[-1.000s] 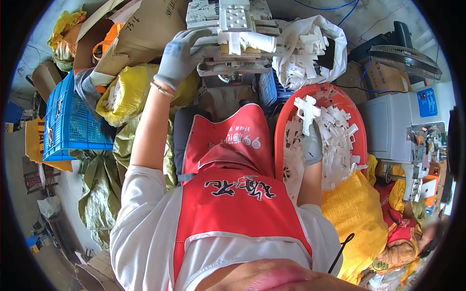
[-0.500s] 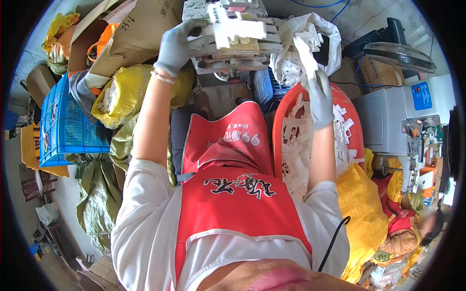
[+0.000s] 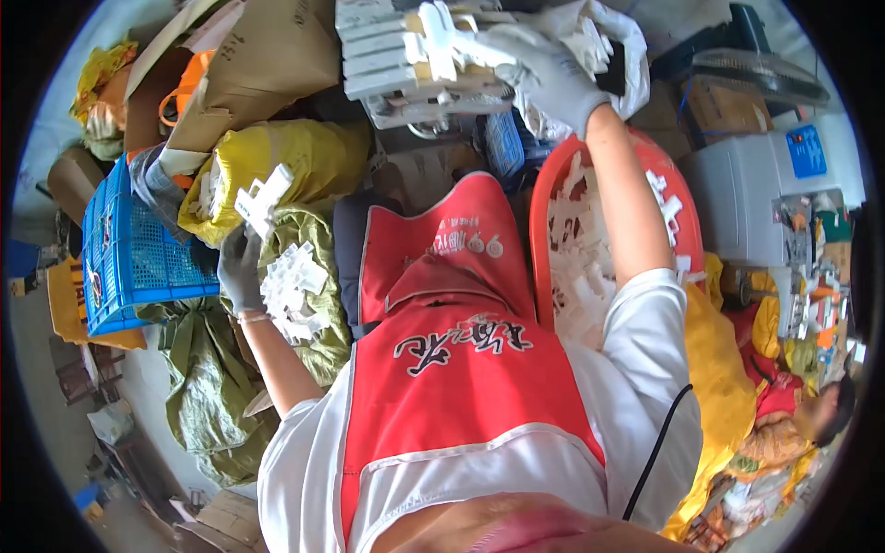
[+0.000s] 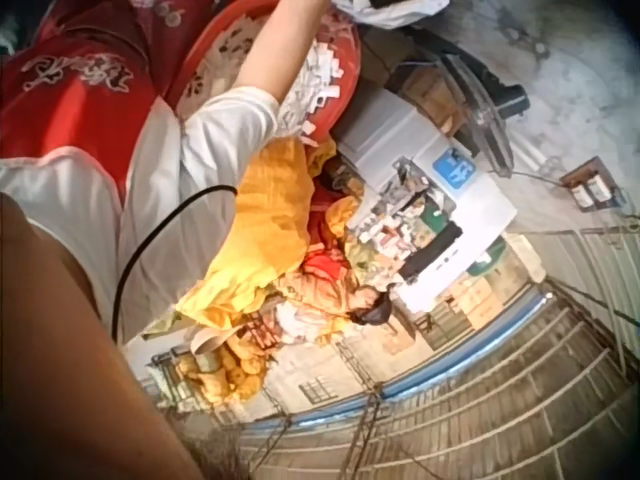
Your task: Processing small white plastic components using a machine and then placing them into a large sack.
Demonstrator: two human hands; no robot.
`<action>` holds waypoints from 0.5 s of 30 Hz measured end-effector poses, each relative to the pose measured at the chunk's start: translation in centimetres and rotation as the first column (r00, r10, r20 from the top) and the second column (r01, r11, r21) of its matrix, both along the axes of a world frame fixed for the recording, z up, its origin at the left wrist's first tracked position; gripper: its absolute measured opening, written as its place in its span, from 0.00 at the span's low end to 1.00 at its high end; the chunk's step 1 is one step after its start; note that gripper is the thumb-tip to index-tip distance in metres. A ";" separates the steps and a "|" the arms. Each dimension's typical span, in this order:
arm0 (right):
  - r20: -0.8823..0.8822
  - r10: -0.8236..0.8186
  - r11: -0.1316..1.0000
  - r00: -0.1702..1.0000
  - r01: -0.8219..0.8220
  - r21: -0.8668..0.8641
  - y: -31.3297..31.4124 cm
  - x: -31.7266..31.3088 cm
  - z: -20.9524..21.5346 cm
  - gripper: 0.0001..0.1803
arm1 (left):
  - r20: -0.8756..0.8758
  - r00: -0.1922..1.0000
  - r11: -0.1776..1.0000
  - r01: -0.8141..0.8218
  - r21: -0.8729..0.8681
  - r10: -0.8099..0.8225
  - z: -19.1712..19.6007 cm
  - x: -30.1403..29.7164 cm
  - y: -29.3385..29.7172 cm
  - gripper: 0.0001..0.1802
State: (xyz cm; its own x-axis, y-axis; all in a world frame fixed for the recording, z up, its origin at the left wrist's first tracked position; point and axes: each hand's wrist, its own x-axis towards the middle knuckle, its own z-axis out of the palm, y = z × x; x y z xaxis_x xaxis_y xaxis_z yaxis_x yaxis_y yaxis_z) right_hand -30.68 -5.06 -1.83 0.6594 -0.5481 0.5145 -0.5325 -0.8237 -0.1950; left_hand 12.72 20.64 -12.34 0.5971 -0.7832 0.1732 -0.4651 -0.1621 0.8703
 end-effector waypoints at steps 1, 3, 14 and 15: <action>0.070 0.029 0.999 0.997 -0.027 -0.030 0.6 -1.1 0.1 0.20 | -0.013 1.000 1.000 -0.010 0.017 0.010 -1.3 0.9 1.1 0.17; 0.102 -0.142 0.989 0.985 0.137 0.050 1.1 -5.1 -2.2 0.19 | 0.005 0.999 0.990 -0.032 0.135 0.032 -2.2 1.3 2.8 0.17; -0.722 -0.261 0.291 0.641 0.766 0.574 14.2 -23.9 -21.5 0.19 | 0.085 0.981 0.947 0.144 0.287 -0.175 -7.8 5.1 1.0 0.16; -0.787 -0.150 0.325 0.598 0.782 0.532 15.3 -23.9 -22.4 0.19 | 0.217 0.943 0.914 0.158 0.374 -0.252 -5.8 1.7 -0.6 0.17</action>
State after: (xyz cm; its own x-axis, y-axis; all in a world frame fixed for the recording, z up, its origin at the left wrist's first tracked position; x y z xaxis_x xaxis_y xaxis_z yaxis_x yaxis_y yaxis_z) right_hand -54.60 10.23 -24.20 0.0566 -0.7572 -0.6507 -0.9968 -0.0059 -0.0798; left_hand 14.44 20.01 -18.14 0.3888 -0.9213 -0.0074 -0.7191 -0.3085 0.6226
